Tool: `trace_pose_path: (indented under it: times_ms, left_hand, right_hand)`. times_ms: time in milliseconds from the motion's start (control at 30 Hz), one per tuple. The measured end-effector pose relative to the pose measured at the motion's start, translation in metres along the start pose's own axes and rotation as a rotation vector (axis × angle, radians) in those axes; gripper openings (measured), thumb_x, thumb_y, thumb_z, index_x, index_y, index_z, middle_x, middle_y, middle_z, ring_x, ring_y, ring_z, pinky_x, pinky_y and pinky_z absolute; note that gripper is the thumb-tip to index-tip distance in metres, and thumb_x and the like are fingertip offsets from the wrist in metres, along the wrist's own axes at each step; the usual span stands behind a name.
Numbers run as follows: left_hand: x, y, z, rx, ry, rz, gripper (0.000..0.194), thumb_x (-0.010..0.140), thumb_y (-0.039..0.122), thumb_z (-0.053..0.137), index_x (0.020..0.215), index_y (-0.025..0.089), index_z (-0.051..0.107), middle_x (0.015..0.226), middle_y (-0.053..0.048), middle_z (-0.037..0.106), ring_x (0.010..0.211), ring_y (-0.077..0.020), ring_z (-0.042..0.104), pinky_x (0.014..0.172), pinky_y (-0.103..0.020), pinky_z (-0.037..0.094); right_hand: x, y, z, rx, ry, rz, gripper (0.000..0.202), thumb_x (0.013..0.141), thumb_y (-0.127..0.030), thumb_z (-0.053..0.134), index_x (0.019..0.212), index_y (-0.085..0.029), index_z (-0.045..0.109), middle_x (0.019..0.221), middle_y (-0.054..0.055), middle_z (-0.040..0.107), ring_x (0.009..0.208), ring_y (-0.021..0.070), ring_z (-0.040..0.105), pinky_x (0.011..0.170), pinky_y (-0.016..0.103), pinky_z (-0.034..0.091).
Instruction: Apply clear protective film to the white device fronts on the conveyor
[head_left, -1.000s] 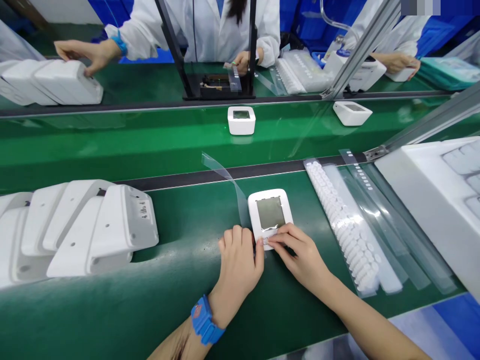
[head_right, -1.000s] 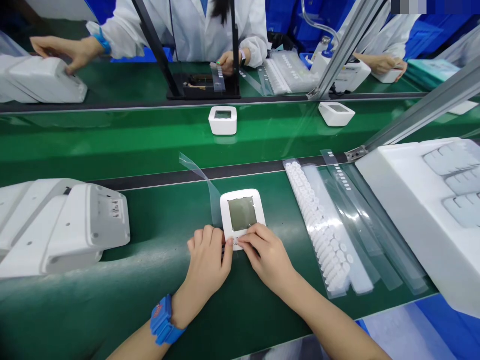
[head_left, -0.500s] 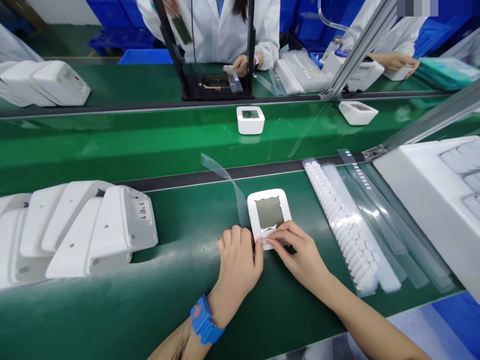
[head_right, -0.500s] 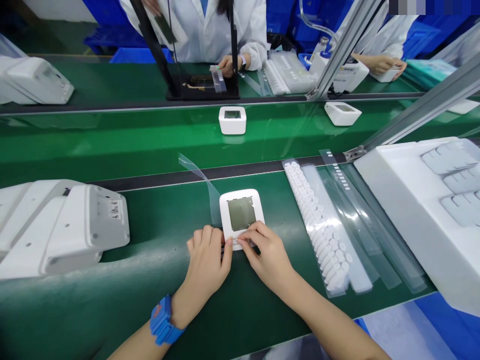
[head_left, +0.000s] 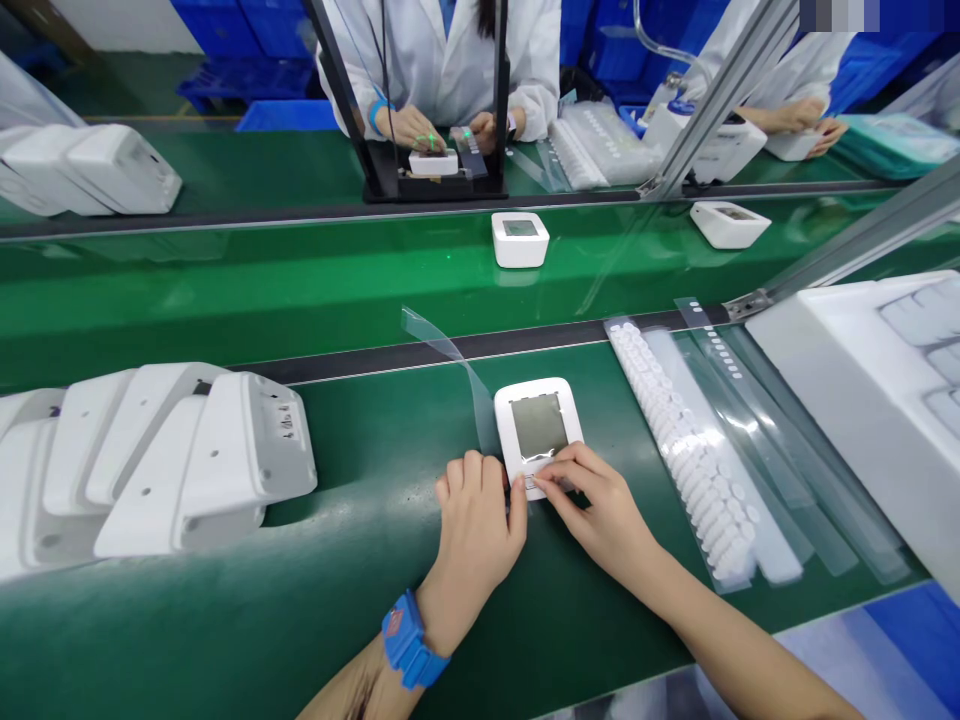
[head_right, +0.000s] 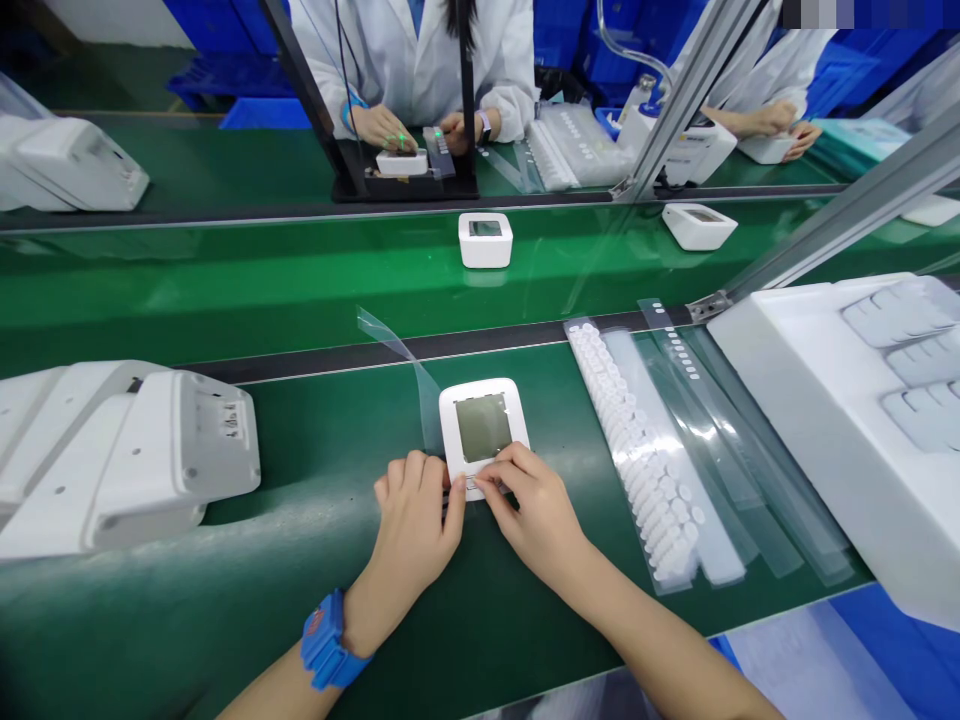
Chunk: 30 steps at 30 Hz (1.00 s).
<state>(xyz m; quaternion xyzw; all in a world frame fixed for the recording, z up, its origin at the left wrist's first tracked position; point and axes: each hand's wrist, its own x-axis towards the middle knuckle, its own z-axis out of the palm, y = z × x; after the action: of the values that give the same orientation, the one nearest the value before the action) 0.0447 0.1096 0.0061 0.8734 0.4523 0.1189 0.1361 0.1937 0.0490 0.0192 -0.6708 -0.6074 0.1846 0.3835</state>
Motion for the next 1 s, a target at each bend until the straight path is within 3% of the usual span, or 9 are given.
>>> trace_pose_path:
  times_ms: [267, 433, 567, 700, 800, 900, 1000]
  left_hand:
    - [0.0, -0.005, -0.002, -0.133, -0.018, -0.006, 0.022, 0.098, 0.028, 0.042, 0.079, 0.02, 0.049, 0.084, -0.005, 0.052, 0.082, -0.0246, 0.047, 0.072, -0.038, 0.034]
    - [0.004, -0.028, -0.018, -0.515, -0.011, 0.011, 0.025, 0.101, 0.023, 0.037, 0.079, 0.021, 0.048, 0.082, -0.001, 0.049, 0.081, -0.0199, 0.047, 0.073, -0.035, 0.038]
    - [0.009, -0.048, -0.029, -0.801, 0.057, 0.151, 0.01, 0.092, 0.02, 0.057, 0.083, 0.021, 0.054, 0.083, 0.0, 0.048, 0.079, -0.0164, 0.051, 0.071, -0.031, 0.043]
    - [0.009, -0.05, -0.028, -1.064, -0.043, 0.206, 0.005, 0.087, 0.019, 0.066, 0.089, 0.022, 0.062, 0.089, 0.0, 0.051, 0.077, -0.0131, 0.056, 0.07, -0.028, 0.05]
    - [0.007, -0.044, -0.023, -1.189, -0.12, 0.106, 0.017, 0.083, 0.02, 0.071, 0.099, 0.022, 0.065, 0.093, -0.001, 0.056, 0.08, -0.0133, 0.062, 0.073, -0.027, 0.053]
    - [0.004, -0.038, -0.019, -1.269, -0.177, -0.004, 0.027, 0.08, 0.022, 0.074, 0.105, 0.02, 0.064, 0.087, -0.001, 0.065, 0.081, -0.015, 0.067, 0.077, -0.028, 0.056]
    - [0.001, -0.034, -0.015, -1.315, -0.151, -0.043, 0.029, 0.078, 0.024, 0.076, 0.104, 0.019, 0.064, 0.09, -0.003, 0.071, 0.086, -0.0169, 0.07, 0.083, -0.03, 0.057]
  right_hand:
    - [0.001, -0.001, -0.002, 0.049, -0.014, 0.053, 0.013, 0.093, -0.017, 0.056, 0.085, -0.02, 0.066, 0.083, 0.003, 0.058, 0.069, 0.0142, 0.057, 0.059, 0.026, 0.046]
    - [0.002, -0.004, 0.0, 0.074, 0.025, 0.142, 0.007, 0.091, -0.025, 0.063, 0.085, -0.022, 0.065, 0.084, 0.002, 0.059, 0.068, 0.0147, 0.057, 0.06, 0.027, 0.046]
    - [0.006, -0.007, 0.005, -0.052, -0.019, 0.177, 0.013, 0.089, -0.026, 0.066, 0.079, -0.021, 0.059, 0.085, 0.001, 0.059, 0.07, 0.0158, 0.06, 0.063, 0.029, 0.046]
    - [0.015, -0.012, -0.002, -0.099, -0.062, 0.224, 0.02, 0.08, -0.022, 0.075, 0.074, -0.022, 0.056, 0.08, -0.001, 0.058, 0.062, 0.0147, 0.056, 0.057, 0.028, 0.042]
    - [0.014, -0.017, -0.006, 0.044, 0.01, 0.119, 0.011, 0.085, -0.019, 0.069, 0.08, -0.022, 0.06, 0.078, -0.001, 0.058, 0.062, 0.014, 0.055, 0.057, 0.027, 0.044]
    - [0.007, -0.021, -0.001, 0.15, 0.13, -0.076, 0.009, 0.092, -0.017, 0.059, 0.087, -0.023, 0.065, 0.09, 0.003, 0.061, 0.077, 0.0154, 0.062, 0.068, 0.027, 0.051]
    - [0.0, -0.023, 0.01, 0.141, 0.161, -0.244, 0.014, 0.092, -0.014, 0.059, 0.092, -0.023, 0.069, 0.101, 0.006, 0.063, 0.091, 0.0171, 0.066, 0.077, 0.028, 0.055]
